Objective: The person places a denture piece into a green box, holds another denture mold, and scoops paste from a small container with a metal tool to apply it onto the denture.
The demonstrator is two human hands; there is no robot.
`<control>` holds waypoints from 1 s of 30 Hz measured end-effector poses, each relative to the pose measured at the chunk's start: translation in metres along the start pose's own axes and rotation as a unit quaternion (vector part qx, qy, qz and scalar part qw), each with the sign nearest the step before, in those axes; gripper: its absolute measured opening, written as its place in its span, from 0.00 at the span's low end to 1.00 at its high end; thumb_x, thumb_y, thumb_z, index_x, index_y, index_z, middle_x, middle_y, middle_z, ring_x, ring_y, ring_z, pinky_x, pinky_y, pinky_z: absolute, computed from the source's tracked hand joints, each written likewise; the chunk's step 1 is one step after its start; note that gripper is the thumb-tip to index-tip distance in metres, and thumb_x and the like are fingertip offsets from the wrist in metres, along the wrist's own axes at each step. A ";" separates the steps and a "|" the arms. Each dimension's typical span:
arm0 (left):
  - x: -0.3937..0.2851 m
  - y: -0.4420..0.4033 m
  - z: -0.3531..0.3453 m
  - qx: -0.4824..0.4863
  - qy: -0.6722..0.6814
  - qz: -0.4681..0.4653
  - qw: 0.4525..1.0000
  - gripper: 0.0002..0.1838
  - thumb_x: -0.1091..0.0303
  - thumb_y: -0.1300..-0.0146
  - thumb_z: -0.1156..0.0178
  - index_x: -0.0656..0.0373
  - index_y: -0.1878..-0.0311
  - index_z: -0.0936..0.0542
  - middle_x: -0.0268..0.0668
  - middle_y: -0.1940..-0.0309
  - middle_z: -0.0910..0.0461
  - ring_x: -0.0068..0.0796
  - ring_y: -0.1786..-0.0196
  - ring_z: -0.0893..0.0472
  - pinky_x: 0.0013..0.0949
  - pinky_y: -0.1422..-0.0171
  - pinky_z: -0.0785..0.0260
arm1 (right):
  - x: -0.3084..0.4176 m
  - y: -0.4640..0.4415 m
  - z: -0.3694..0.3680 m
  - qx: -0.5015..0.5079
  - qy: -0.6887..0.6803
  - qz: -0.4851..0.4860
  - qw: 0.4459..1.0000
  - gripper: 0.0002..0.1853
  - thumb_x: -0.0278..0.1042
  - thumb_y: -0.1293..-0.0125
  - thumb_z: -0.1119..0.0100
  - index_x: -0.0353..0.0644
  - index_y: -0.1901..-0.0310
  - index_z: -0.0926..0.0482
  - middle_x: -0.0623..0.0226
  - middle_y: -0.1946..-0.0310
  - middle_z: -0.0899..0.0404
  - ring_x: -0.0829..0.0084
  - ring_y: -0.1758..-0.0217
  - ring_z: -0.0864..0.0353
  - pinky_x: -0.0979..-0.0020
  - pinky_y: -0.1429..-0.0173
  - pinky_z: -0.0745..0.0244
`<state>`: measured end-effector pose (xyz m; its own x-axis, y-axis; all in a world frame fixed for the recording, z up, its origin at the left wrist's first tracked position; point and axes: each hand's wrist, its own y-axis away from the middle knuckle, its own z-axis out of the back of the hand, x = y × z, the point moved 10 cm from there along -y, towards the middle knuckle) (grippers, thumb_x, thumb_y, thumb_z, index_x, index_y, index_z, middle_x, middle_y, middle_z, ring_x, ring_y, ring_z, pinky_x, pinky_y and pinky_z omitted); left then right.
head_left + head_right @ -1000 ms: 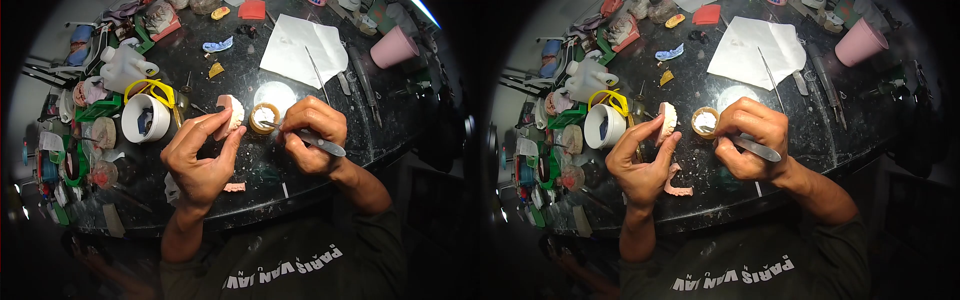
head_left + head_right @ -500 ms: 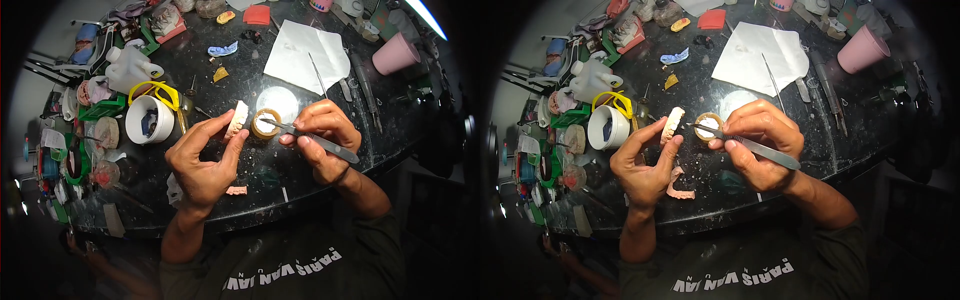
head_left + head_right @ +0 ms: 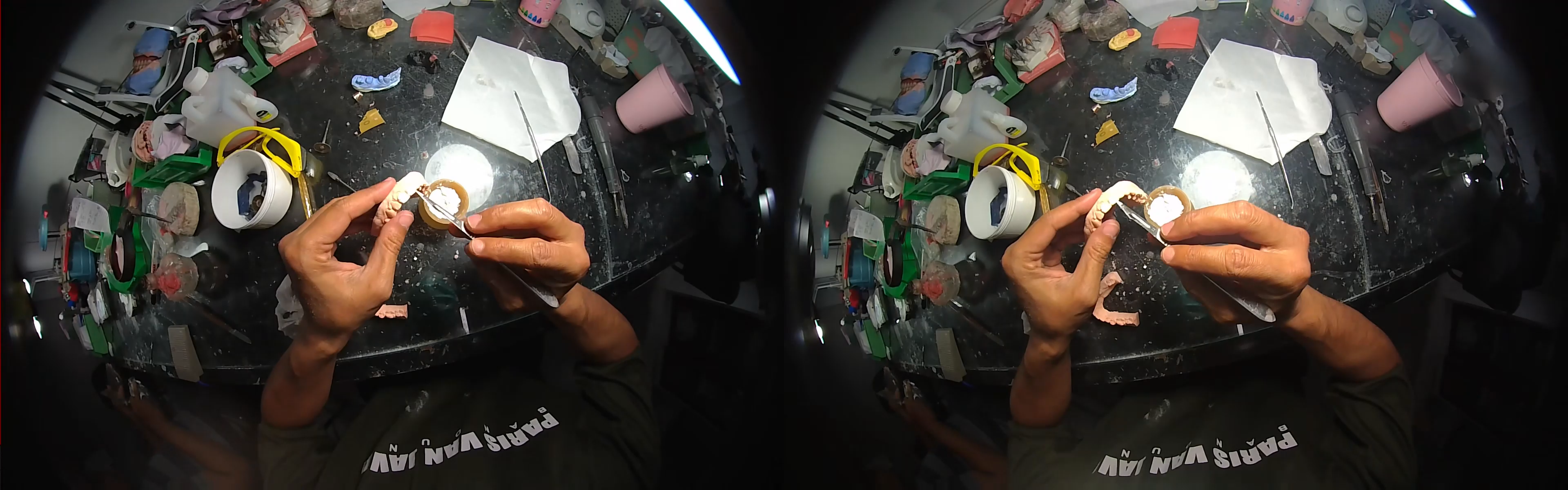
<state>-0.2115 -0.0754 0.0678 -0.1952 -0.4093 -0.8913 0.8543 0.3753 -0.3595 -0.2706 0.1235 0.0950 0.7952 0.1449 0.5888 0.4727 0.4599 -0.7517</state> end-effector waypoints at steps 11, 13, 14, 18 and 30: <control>0.000 0.001 0.000 0.000 0.007 0.001 1.000 0.17 0.79 0.37 0.23 0.67 0.45 0.11 0.45 0.59 0.08 0.25 0.59 0.09 0.28 0.53 0.16 | 0.001 -0.001 -0.003 0.012 -0.001 0.003 1.000 0.18 0.17 0.51 0.21 0.43 0.57 0.06 0.60 0.54 0.08 0.67 0.58 0.08 0.70 0.56 0.12; 0.001 0.001 0.000 -0.001 0.007 0.002 1.000 0.17 0.79 0.37 0.23 0.67 0.45 0.11 0.45 0.59 0.08 0.25 0.59 0.09 0.28 0.53 0.17 | 0.002 -0.001 -0.003 0.012 0.002 0.002 1.000 0.18 0.17 0.51 0.20 0.43 0.57 0.06 0.60 0.54 0.08 0.67 0.58 0.08 0.70 0.56 0.12; 0.001 0.001 0.000 -0.001 0.006 0.003 1.000 0.17 0.79 0.37 0.23 0.68 0.45 0.11 0.45 0.59 0.08 0.25 0.59 0.09 0.28 0.53 0.17 | 0.003 -0.001 -0.004 0.011 0.004 0.001 1.000 0.18 0.17 0.51 0.20 0.43 0.57 0.06 0.60 0.55 0.08 0.68 0.58 0.08 0.70 0.56 0.12; 0.000 0.001 0.000 -0.002 0.006 0.004 1.000 0.17 0.79 0.37 0.23 0.68 0.45 0.11 0.45 0.59 0.08 0.25 0.59 0.09 0.28 0.53 0.16 | 0.002 -0.001 -0.003 0.011 0.003 0.001 1.000 0.18 0.17 0.51 0.20 0.43 0.57 0.06 0.60 0.54 0.09 0.68 0.59 0.08 0.71 0.56 0.12; 0.000 0.001 0.000 -0.001 0.004 0.003 1.000 0.17 0.79 0.38 0.23 0.68 0.45 0.11 0.45 0.59 0.08 0.26 0.59 0.09 0.28 0.53 0.16 | 0.003 -0.002 -0.004 0.010 0.000 0.006 1.000 0.17 0.17 0.50 0.20 0.43 0.57 0.06 0.60 0.54 0.08 0.69 0.60 0.08 0.71 0.57 0.13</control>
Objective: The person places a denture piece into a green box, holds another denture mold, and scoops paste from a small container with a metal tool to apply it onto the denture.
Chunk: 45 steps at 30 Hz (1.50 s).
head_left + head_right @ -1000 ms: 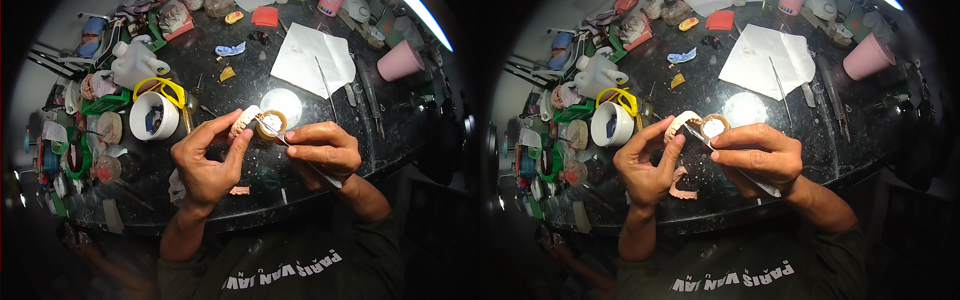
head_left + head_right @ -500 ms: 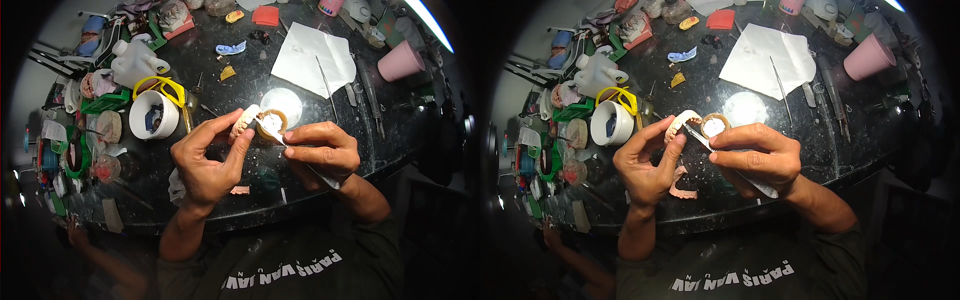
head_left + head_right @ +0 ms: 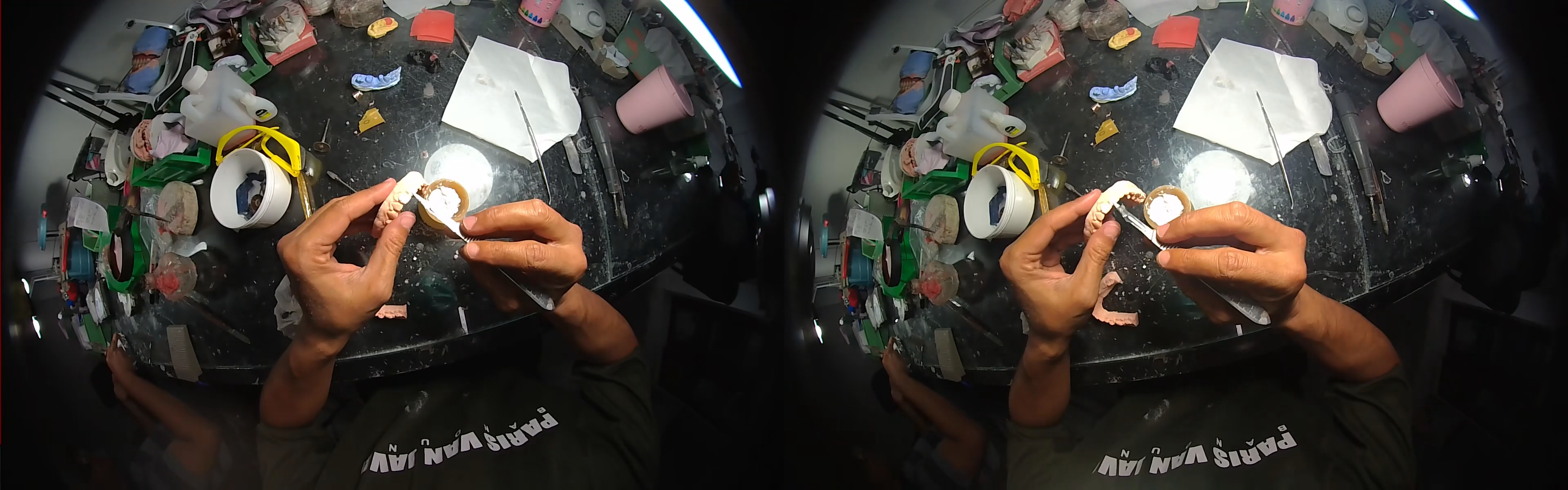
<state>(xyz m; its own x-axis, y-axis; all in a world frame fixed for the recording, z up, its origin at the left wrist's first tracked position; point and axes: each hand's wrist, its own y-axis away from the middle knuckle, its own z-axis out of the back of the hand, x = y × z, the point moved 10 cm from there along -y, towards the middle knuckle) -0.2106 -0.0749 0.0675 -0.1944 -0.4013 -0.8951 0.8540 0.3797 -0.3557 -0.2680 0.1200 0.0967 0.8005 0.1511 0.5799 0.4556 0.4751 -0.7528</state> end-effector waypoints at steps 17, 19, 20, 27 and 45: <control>0.003 -0.004 0.002 -0.008 -0.019 -0.019 1.000 0.17 0.80 0.39 0.22 0.67 0.45 0.10 0.44 0.58 0.08 0.25 0.59 0.09 0.28 0.54 0.16 | -0.030 0.004 0.002 0.009 0.012 -0.121 0.993 0.07 0.10 0.41 0.37 0.29 0.62 0.15 0.55 0.66 0.14 0.69 0.66 0.10 0.72 0.61 0.15; 0.002 -0.004 0.002 -0.009 -0.026 -0.024 0.999 0.17 0.80 0.39 0.22 0.67 0.45 0.10 0.44 0.58 0.08 0.25 0.60 0.09 0.28 0.54 0.16 | -0.031 0.005 0.001 0.007 0.015 -0.128 0.992 0.07 0.11 0.41 0.37 0.29 0.62 0.15 0.54 0.67 0.14 0.69 0.67 0.11 0.72 0.61 0.15; 0.003 -0.004 0.002 -0.010 -0.025 -0.025 0.999 0.17 0.80 0.39 0.22 0.67 0.46 0.10 0.44 0.58 0.08 0.25 0.60 0.09 0.28 0.54 0.16 | -0.033 0.006 0.002 -0.003 0.017 -0.138 0.990 0.07 0.12 0.43 0.36 0.30 0.64 0.14 0.56 0.67 0.13 0.70 0.68 0.11 0.73 0.63 0.15; 0.002 -0.004 0.002 -0.009 -0.026 -0.026 0.999 0.18 0.80 0.40 0.22 0.66 0.46 0.10 0.44 0.59 0.08 0.25 0.61 0.09 0.28 0.55 0.16 | -0.038 0.009 0.002 -0.022 0.016 -0.170 0.985 0.05 0.15 0.48 0.34 0.33 0.69 0.13 0.59 0.69 0.12 0.72 0.70 0.12 0.74 0.64 0.17; -0.006 -0.002 -0.002 0.030 -0.051 -0.021 0.998 0.17 0.83 0.37 0.25 0.70 0.44 0.12 0.44 0.56 0.08 0.23 0.58 0.11 0.26 0.50 0.19 | 0.003 0.006 0.003 -0.009 0.003 0.040 0.999 0.14 0.16 0.43 0.22 0.40 0.55 0.07 0.57 0.56 0.08 0.71 0.61 0.07 0.73 0.59 0.10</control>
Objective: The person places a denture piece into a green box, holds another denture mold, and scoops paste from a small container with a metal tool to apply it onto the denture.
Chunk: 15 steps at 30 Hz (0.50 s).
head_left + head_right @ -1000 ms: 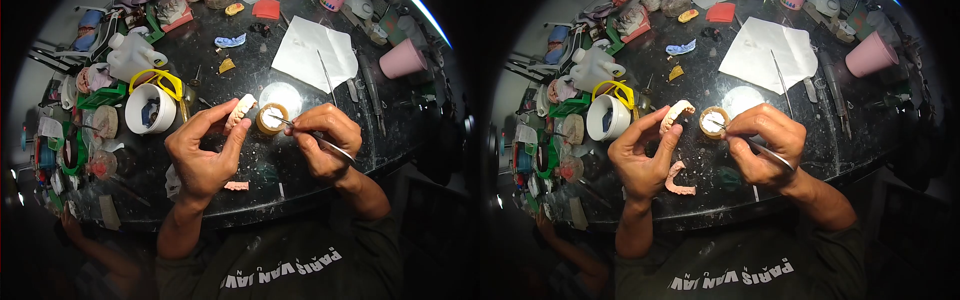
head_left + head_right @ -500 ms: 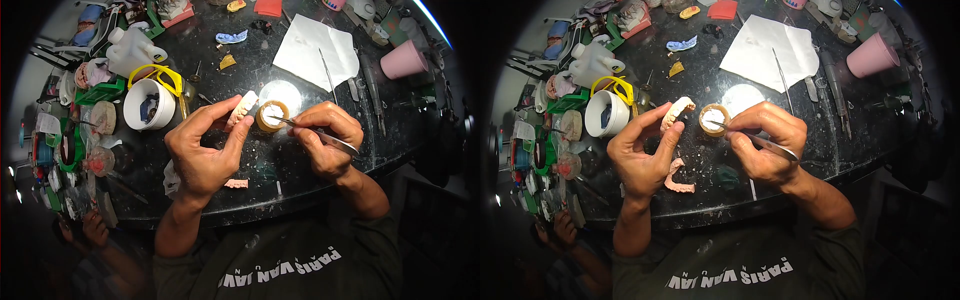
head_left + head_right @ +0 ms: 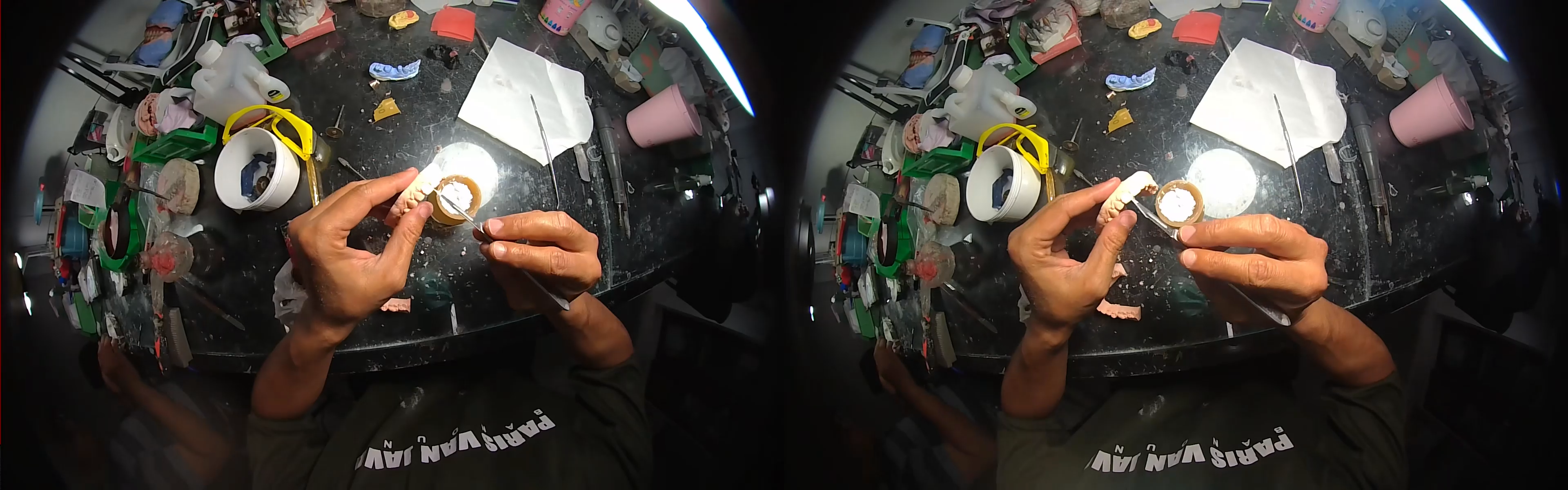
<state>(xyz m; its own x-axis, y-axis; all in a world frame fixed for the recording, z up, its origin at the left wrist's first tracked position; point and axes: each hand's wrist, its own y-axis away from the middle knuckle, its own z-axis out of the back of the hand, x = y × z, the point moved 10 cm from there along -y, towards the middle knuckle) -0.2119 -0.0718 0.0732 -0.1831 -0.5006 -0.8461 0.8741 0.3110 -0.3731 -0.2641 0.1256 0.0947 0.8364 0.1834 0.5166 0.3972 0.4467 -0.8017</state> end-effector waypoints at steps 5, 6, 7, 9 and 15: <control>0.000 0.001 0.000 0.000 -0.003 -0.006 1.000 0.18 0.83 0.38 0.24 0.69 0.44 0.12 0.44 0.56 0.09 0.23 0.57 0.11 0.26 0.50 0.19 | -0.001 0.000 -0.002 0.008 0.006 -0.002 1.000 0.13 0.17 0.42 0.22 0.42 0.56 0.06 0.59 0.55 0.08 0.71 0.60 0.07 0.74 0.59 0.10; 0.000 0.000 0.000 -0.001 -0.004 -0.007 1.000 0.18 0.83 0.38 0.24 0.69 0.44 0.12 0.44 0.56 0.09 0.23 0.57 0.11 0.27 0.50 0.19 | -0.001 0.000 -0.002 0.007 0.004 -0.005 1.000 0.12 0.17 0.42 0.22 0.43 0.56 0.06 0.59 0.55 0.08 0.71 0.60 0.07 0.74 0.59 0.10; -0.001 0.000 0.000 -0.002 -0.004 -0.009 1.000 0.18 0.83 0.38 0.24 0.69 0.44 0.11 0.44 0.56 0.08 0.23 0.57 0.11 0.27 0.50 0.19 | -0.001 0.000 -0.002 0.006 0.001 -0.008 1.000 0.12 0.18 0.42 0.22 0.43 0.56 0.06 0.59 0.55 0.08 0.71 0.60 0.07 0.74 0.59 0.10; 0.000 0.000 0.001 -0.003 -0.003 -0.012 1.000 0.18 0.83 0.38 0.24 0.69 0.44 0.11 0.44 0.56 0.08 0.23 0.57 0.11 0.27 0.50 0.19 | 0.000 -0.002 -0.004 0.027 0.004 -0.017 0.999 0.12 0.16 0.42 0.21 0.42 0.58 0.08 0.58 0.55 0.09 0.68 0.59 0.07 0.72 0.57 0.10; -0.001 0.000 0.001 -0.006 0.006 -0.010 1.000 0.18 0.83 0.38 0.24 0.68 0.44 0.11 0.43 0.56 0.09 0.23 0.58 0.12 0.26 0.51 0.19 | 0.001 -0.002 -0.004 0.036 0.012 -0.018 0.999 0.12 0.16 0.43 0.20 0.41 0.60 0.08 0.57 0.55 0.10 0.67 0.58 0.07 0.72 0.56 0.10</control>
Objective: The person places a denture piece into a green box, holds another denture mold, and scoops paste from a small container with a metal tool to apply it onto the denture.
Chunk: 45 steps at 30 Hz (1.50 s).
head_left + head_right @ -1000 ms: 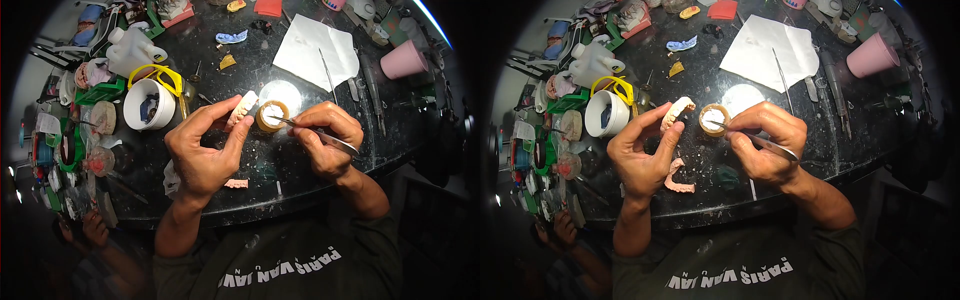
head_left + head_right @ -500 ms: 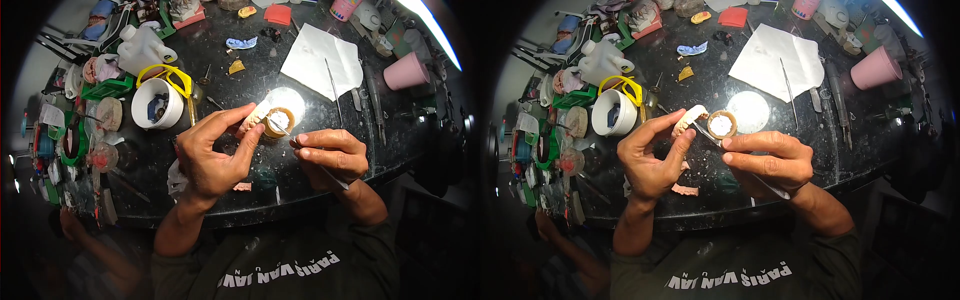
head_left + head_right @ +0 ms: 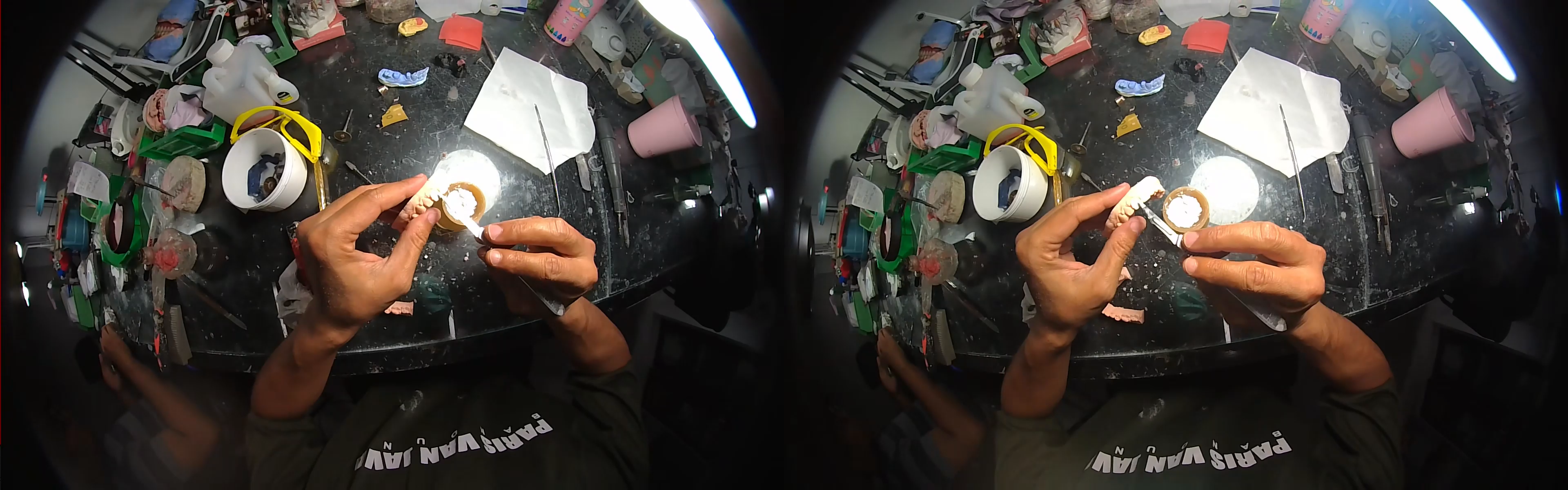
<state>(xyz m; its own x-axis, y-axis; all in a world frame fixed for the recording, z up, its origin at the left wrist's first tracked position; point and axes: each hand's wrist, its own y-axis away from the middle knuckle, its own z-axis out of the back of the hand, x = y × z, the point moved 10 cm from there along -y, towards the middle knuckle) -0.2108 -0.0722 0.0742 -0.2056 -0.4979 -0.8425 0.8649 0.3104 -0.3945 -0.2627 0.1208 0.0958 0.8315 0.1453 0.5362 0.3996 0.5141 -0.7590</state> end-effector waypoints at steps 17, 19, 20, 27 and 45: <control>-0.001 -0.001 0.001 -0.001 -0.001 -0.003 1.000 0.18 0.83 0.38 0.24 0.69 0.44 0.11 0.42 0.57 0.09 0.21 0.59 0.13 0.26 0.53 0.20 | -0.001 0.000 -0.002 -0.012 -0.016 0.008 1.000 0.12 0.18 0.42 0.22 0.43 0.57 0.06 0.59 0.54 0.08 0.69 0.58 0.06 0.72 0.55 0.09; -0.002 -0.001 0.001 -0.002 0.001 -0.002 1.000 0.18 0.83 0.38 0.24 0.69 0.44 0.11 0.42 0.57 0.09 0.21 0.59 0.13 0.26 0.53 0.20 | 0.000 0.000 -0.002 -0.010 -0.014 0.009 1.000 0.12 0.18 0.42 0.21 0.43 0.57 0.06 0.59 0.54 0.08 0.69 0.58 0.06 0.73 0.55 0.09; -0.002 -0.001 0.001 -0.001 0.000 -0.002 1.000 0.18 0.83 0.38 0.24 0.69 0.44 0.11 0.42 0.57 0.09 0.21 0.59 0.13 0.26 0.53 0.20 | 0.000 0.000 -0.002 -0.012 -0.014 0.008 1.000 0.12 0.18 0.42 0.21 0.43 0.57 0.06 0.59 0.54 0.08 0.69 0.58 0.06 0.73 0.55 0.09; -0.002 -0.001 0.000 0.000 -0.003 -0.002 1.000 0.18 0.83 0.39 0.24 0.68 0.44 0.11 0.42 0.58 0.09 0.21 0.60 0.13 0.26 0.53 0.20 | 0.001 -0.001 -0.003 0.008 -0.010 0.000 1.000 0.12 0.17 0.41 0.20 0.43 0.58 0.08 0.58 0.55 0.09 0.68 0.56 0.06 0.74 0.57 0.10; -0.003 0.000 0.000 0.000 0.009 -0.007 1.000 0.19 0.84 0.39 0.24 0.68 0.44 0.11 0.42 0.59 0.09 0.21 0.60 0.13 0.26 0.53 0.21 | -0.002 0.000 -0.002 -0.010 -0.006 0.004 1.000 0.13 0.19 0.42 0.21 0.45 0.56 0.05 0.61 0.54 0.08 0.70 0.59 0.06 0.73 0.57 0.09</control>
<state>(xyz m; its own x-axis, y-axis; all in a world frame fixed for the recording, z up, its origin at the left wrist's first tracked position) -0.2105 -0.0704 0.0770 -0.2260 -0.4875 -0.8434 0.8614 0.3042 -0.4067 -0.2633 0.1187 0.0945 0.8299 0.1587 0.5349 0.4016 0.4956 -0.7701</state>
